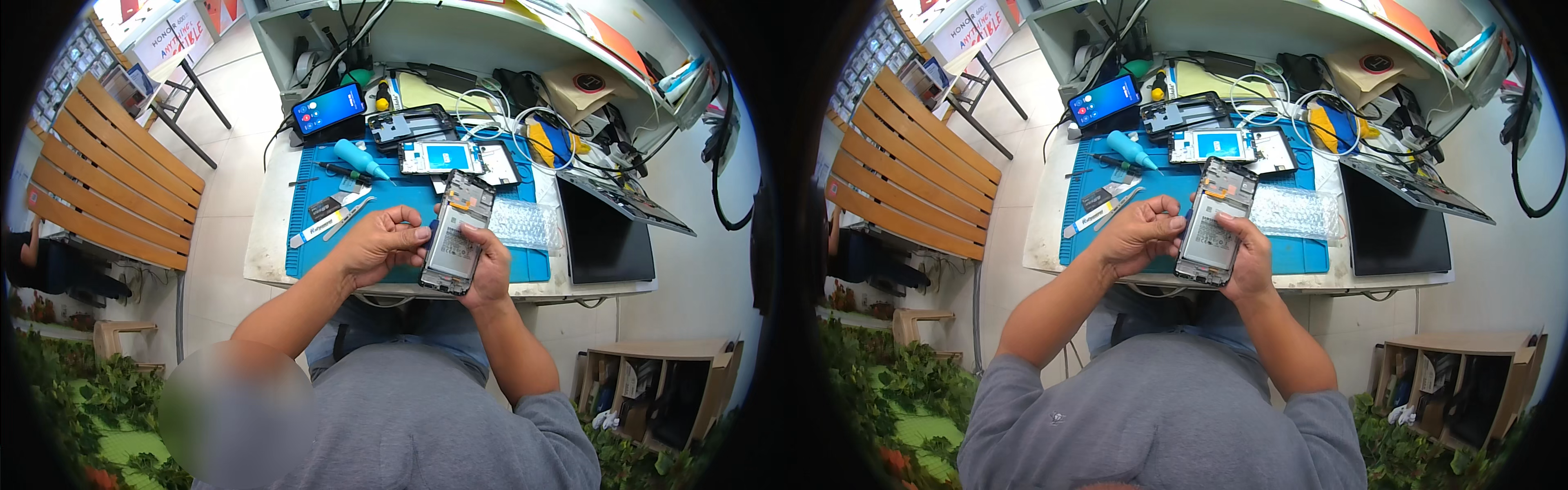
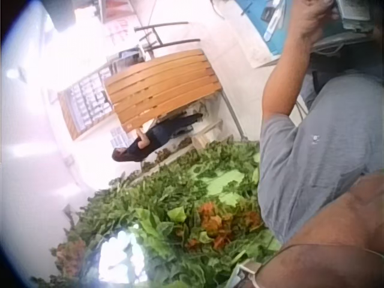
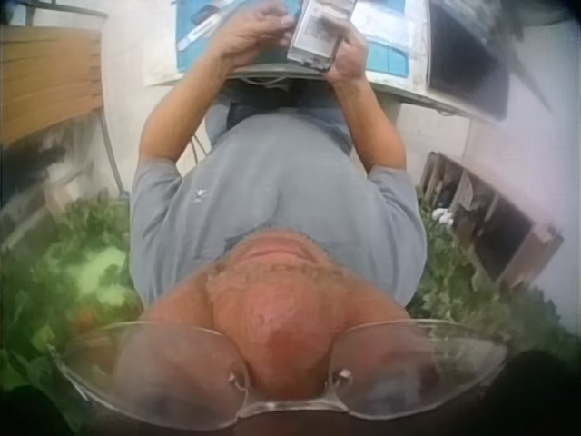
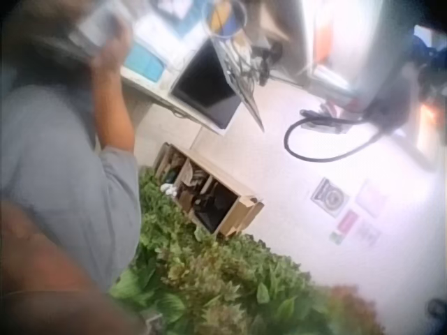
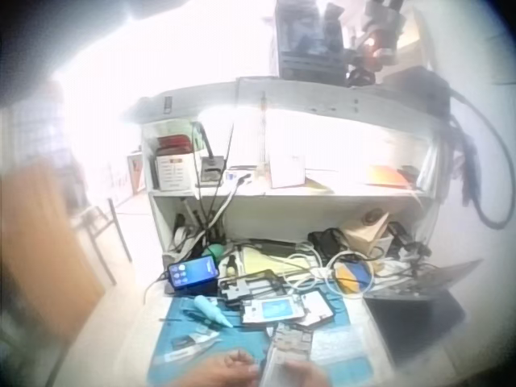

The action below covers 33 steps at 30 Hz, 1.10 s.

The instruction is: The person removes the battery from a mobile phone using a blue prying tool and a white cloth, places the battery in a drawer, and then wipes the interior of the phone frame with the cloth.

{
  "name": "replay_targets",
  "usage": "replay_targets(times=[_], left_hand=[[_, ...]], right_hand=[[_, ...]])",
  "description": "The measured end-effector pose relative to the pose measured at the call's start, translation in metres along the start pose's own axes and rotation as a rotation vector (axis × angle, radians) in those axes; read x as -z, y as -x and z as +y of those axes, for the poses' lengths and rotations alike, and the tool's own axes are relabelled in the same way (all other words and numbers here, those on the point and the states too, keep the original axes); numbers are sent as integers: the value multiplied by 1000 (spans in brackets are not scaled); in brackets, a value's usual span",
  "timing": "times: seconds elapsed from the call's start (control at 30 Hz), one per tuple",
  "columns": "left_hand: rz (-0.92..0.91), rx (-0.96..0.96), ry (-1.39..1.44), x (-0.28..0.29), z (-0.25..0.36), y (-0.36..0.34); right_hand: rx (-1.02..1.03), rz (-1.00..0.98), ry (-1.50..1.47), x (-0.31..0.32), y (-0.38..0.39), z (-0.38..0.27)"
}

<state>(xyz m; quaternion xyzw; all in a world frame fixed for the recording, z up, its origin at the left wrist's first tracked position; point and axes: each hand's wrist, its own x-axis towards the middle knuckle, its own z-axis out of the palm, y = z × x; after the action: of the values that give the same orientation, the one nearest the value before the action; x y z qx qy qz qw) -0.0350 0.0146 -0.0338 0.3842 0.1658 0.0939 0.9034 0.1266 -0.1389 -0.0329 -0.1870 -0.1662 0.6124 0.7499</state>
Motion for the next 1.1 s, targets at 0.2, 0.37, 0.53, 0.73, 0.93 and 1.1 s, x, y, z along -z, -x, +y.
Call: replay_targets(times=[0.2,0.37,0.53,0.73,0.93,1.1], left_hand=[[-41,-52,0,-8,-2,5],[72,-70,-8,-14,-11,0],[102,-71,36,-9,-21,0],[96,-103,-54,-4,-23,-3],[157,-173,-381,-11,-21,8],[181,-347,-515,-12,-8,16]], right_hand=[[78,73,-2,-13,9,5],[125,107,50,-14,8,9],[155,150,29,-3,4,14],[156,53,34,-13,1,12],[198,191,117,-18,-4,6],[237,233,179,-11,-5,0]])
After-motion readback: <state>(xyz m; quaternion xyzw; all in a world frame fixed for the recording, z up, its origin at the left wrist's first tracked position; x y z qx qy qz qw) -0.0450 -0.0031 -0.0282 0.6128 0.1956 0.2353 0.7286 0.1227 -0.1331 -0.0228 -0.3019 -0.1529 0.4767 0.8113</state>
